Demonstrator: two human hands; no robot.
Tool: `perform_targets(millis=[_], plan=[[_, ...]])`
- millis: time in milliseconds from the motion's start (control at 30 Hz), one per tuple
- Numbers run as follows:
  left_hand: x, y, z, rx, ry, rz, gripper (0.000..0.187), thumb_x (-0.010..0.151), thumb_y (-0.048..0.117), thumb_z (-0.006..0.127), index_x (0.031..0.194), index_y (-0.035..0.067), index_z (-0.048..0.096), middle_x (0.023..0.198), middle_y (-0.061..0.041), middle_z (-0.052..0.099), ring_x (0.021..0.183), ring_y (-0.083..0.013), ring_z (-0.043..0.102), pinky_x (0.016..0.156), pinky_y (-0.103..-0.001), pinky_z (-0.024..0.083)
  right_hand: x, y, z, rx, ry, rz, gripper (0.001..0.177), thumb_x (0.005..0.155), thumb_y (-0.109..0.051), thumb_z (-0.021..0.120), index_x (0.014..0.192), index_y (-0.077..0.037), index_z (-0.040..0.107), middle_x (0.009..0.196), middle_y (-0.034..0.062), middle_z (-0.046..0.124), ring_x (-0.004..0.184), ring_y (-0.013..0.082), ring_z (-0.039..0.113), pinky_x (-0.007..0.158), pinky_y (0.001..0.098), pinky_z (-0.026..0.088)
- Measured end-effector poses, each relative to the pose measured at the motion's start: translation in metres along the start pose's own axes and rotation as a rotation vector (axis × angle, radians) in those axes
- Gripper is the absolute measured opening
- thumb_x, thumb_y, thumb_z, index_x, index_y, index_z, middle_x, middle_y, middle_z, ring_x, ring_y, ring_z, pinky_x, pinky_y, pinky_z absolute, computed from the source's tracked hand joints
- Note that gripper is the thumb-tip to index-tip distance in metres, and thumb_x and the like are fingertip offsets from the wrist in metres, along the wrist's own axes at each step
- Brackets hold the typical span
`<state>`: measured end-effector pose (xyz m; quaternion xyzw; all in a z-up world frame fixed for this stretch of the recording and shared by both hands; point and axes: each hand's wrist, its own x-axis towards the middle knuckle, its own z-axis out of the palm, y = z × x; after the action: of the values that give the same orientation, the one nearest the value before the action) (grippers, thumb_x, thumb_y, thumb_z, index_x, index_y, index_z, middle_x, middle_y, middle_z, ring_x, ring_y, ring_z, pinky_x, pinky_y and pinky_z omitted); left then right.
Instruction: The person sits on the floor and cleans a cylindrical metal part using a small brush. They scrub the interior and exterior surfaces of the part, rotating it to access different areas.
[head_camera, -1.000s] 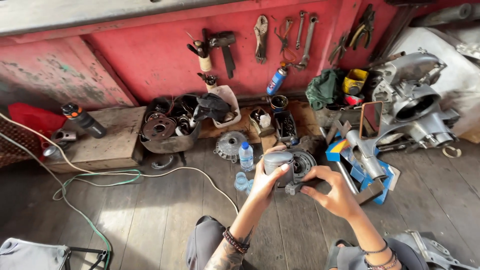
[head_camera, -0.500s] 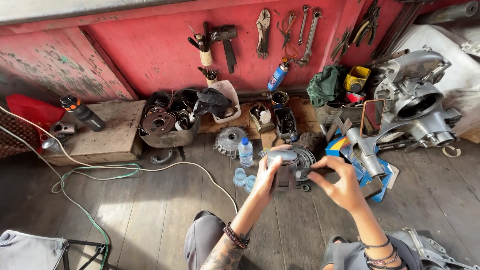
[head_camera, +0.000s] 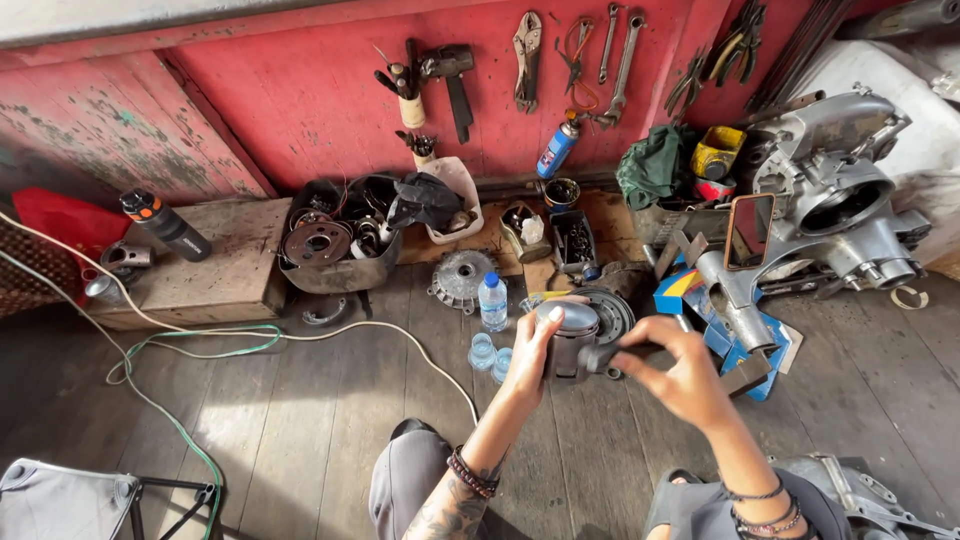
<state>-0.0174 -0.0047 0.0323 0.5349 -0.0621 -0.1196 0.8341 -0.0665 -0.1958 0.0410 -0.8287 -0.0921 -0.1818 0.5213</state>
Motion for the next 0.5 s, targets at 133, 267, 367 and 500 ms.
perform_targets(millis=[133, 267, 367, 500], plan=[[-0.005, 0.004, 0.001, -0.022, -0.015, 0.005, 0.044, 0.094, 0.044, 0.063, 0.116, 0.008, 0.075, 0.12, -0.012, 0.072, 0.108, -0.0153, 0.064, 0.102, -0.034, 0.051, 0.001, -0.002, -0.009, -0.103, 0.003, -0.022, 0.017, 0.075, -0.017, 0.09, 0.089, -0.012, 0.08, 0.079, 0.0033, 0.077, 0.077, 0.0137, 0.073, 0.08, 0.0305, 0.058], [0.004, 0.0, -0.002, 0.035, -0.048, 0.074, 0.041, 0.092, 0.04, 0.065, 0.117, 0.01, 0.075, 0.119, -0.012, 0.072, 0.11, -0.0157, 0.064, 0.105, -0.036, 0.05, 0.003, -0.003, -0.006, -0.03, -0.069, -0.03, 0.024, 0.067, -0.019, 0.094, 0.086, -0.012, 0.08, 0.081, 0.0039, 0.077, 0.086, 0.0163, 0.073, 0.086, 0.0374, 0.057], [0.0, 0.002, -0.004, 0.055, -0.048, 0.101, 0.04, 0.091, 0.041, 0.065, 0.116, 0.011, 0.075, 0.119, -0.01, 0.073, 0.11, -0.014, 0.063, 0.105, -0.034, 0.049, 0.003, 0.006, -0.013, -0.11, -0.032, -0.045, 0.021, 0.071, -0.021, 0.092, 0.087, -0.013, 0.08, 0.082, 0.0033, 0.077, 0.089, 0.0183, 0.072, 0.089, 0.0365, 0.055], [-0.003, 0.008, -0.005, 0.123, -0.06, 0.134, 0.037, 0.09, 0.039, 0.066, 0.114, 0.013, 0.076, 0.115, -0.01, 0.074, 0.107, -0.014, 0.064, 0.102, -0.033, 0.05, -0.003, -0.011, -0.003, -0.079, -0.12, -0.047, 0.023, 0.067, -0.024, 0.094, 0.082, -0.015, 0.08, 0.071, -0.0009, 0.077, 0.092, 0.0142, 0.07, 0.103, 0.038, 0.05]])
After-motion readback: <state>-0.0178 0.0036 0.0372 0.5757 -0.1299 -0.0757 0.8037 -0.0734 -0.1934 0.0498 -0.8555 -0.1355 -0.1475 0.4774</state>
